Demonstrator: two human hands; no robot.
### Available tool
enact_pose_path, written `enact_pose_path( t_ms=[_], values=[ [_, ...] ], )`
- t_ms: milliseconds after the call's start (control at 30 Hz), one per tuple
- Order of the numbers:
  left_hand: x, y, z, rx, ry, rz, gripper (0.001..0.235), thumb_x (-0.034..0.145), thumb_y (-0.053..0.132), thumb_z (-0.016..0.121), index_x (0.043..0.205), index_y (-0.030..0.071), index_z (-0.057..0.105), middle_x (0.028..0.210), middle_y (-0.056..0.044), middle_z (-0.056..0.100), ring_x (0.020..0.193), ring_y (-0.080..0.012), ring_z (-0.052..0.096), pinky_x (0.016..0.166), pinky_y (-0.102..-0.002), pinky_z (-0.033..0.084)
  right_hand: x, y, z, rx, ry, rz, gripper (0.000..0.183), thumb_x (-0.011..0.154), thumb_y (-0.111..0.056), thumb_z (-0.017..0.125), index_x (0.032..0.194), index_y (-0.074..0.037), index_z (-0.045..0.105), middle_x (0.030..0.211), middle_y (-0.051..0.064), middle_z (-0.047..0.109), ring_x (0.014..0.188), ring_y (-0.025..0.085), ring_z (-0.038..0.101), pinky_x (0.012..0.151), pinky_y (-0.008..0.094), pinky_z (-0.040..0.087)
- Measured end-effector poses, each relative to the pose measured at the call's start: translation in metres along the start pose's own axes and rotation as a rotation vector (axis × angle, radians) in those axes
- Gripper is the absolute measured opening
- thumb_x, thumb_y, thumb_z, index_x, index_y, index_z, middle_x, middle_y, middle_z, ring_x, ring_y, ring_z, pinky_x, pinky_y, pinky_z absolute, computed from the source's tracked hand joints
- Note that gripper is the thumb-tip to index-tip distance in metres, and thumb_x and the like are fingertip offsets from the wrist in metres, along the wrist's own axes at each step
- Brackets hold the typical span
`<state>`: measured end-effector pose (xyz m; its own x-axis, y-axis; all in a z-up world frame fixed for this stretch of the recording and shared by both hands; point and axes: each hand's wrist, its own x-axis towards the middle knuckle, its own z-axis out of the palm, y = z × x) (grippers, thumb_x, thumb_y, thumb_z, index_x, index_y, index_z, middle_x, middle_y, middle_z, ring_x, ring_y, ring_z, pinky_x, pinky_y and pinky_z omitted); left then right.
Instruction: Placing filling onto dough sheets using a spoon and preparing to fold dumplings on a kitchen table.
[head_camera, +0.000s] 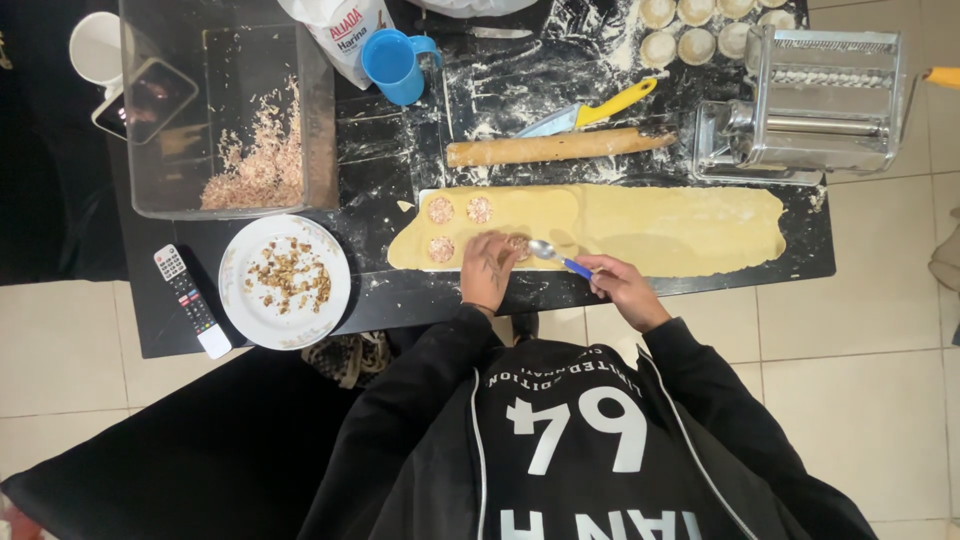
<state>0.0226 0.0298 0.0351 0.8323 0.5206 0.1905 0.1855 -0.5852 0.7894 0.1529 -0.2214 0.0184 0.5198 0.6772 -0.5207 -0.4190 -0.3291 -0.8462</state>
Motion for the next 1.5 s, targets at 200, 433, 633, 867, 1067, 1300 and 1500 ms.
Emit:
enact_pose_path(
  t_ms=[200, 433, 633, 867, 1067, 1300, 1500],
  values=[
    [-0.010, -0.007, -0.007, 0.019, 0.077, 0.112, 0.015, 0.089, 0.007, 0.076, 0.105, 0.008, 0.076, 0.116, -0.011, 0.068, 0.118, -0.0365, 0.059, 0.100, -0.044, 0.049, -0.007, -0.044, 0.023, -0.099, 0.016, -0.127, 0.040, 0.094, -0.001, 0.051, 0.129, -0.004, 0.070, 0.102, -0.004, 0.066, 0.081, 0.009, 0.051, 0.073, 0.024, 0.042],
    [-0.020, -0.015, -0.019, 0.011, 0.040, 0.120, 0.018, 0.089, 0.003, 0.073, 0.106, 0.006, 0.074, 0.117, -0.010, 0.069, 0.121, -0.0344, 0.061, 0.103, -0.043, 0.050, 0.005, -0.052, 0.048, -0.584, 0.190, -0.310, 0.024, 0.097, -0.019, 0.067, 0.119, -0.017, 0.077, 0.090, 0.006, 0.067, 0.077, 0.018, 0.064, 0.072, 0.031, 0.051],
    [-0.021, -0.013, -0.019, 0.137, -0.006, 0.149, 0.022, 0.088, 0.004, 0.072, 0.110, 0.008, 0.076, 0.122, -0.010, 0.065, 0.126, -0.0342, 0.057, 0.107, -0.049, 0.043, 0.010, -0.058, 0.059, -0.838, 0.249, -0.290, 0.020, 0.097, -0.022, 0.067, 0.114, -0.023, 0.078, 0.093, 0.007, 0.067, 0.078, 0.027, 0.067, 0.072, 0.037, 0.053],
    [-0.033, -0.034, -0.006, 0.243, -0.096, 0.123, 0.024, 0.091, 0.013, 0.070, 0.115, 0.013, 0.075, 0.129, -0.006, 0.063, 0.132, -0.0300, 0.053, 0.116, -0.056, 0.035, 0.007, -0.063, 0.050, -0.779, 0.291, -0.324, 0.021, 0.095, -0.020, 0.068, 0.113, -0.022, 0.078, 0.089, 0.007, 0.068, 0.076, 0.026, 0.067, 0.069, 0.037, 0.052],
    [-0.040, -0.033, -0.003, 0.320, -0.118, 0.247, 0.043, 0.090, 0.010, 0.065, 0.132, 0.016, 0.072, 0.135, -0.007, 0.060, 0.138, -0.0305, 0.050, 0.117, -0.056, 0.033, 0.007, -0.059, 0.050, -0.713, 0.284, -0.323, 0.022, 0.094, -0.018, 0.069, 0.114, -0.021, 0.077, 0.086, 0.009, 0.067, 0.073, 0.027, 0.065, 0.069, 0.036, 0.053],
    [-0.036, -0.020, -0.009, 0.265, -0.163, 0.260, 0.045, 0.090, 0.011, 0.064, 0.134, 0.014, 0.066, 0.136, -0.008, 0.060, 0.138, -0.0315, 0.049, 0.120, -0.058, 0.032, 0.005, -0.061, 0.054, -0.863, 0.313, -0.312, 0.022, 0.095, -0.020, 0.067, 0.113, -0.024, 0.078, 0.088, 0.008, 0.067, 0.076, 0.029, 0.067, 0.070, 0.040, 0.053],
    [-0.038, -0.026, -0.007, 0.291, -0.126, 0.179, 0.055, 0.096, 0.015, 0.063, 0.151, 0.011, 0.052, 0.135, -0.015, 0.062, 0.136, -0.0327, 0.053, 0.119, -0.056, 0.033, 0.013, -0.057, 0.064, -0.884, 0.318, -0.374, 0.022, 0.097, -0.021, 0.065, 0.114, -0.024, 0.078, 0.088, 0.009, 0.066, 0.079, 0.030, 0.067, 0.071, 0.041, 0.053]
  ],
)
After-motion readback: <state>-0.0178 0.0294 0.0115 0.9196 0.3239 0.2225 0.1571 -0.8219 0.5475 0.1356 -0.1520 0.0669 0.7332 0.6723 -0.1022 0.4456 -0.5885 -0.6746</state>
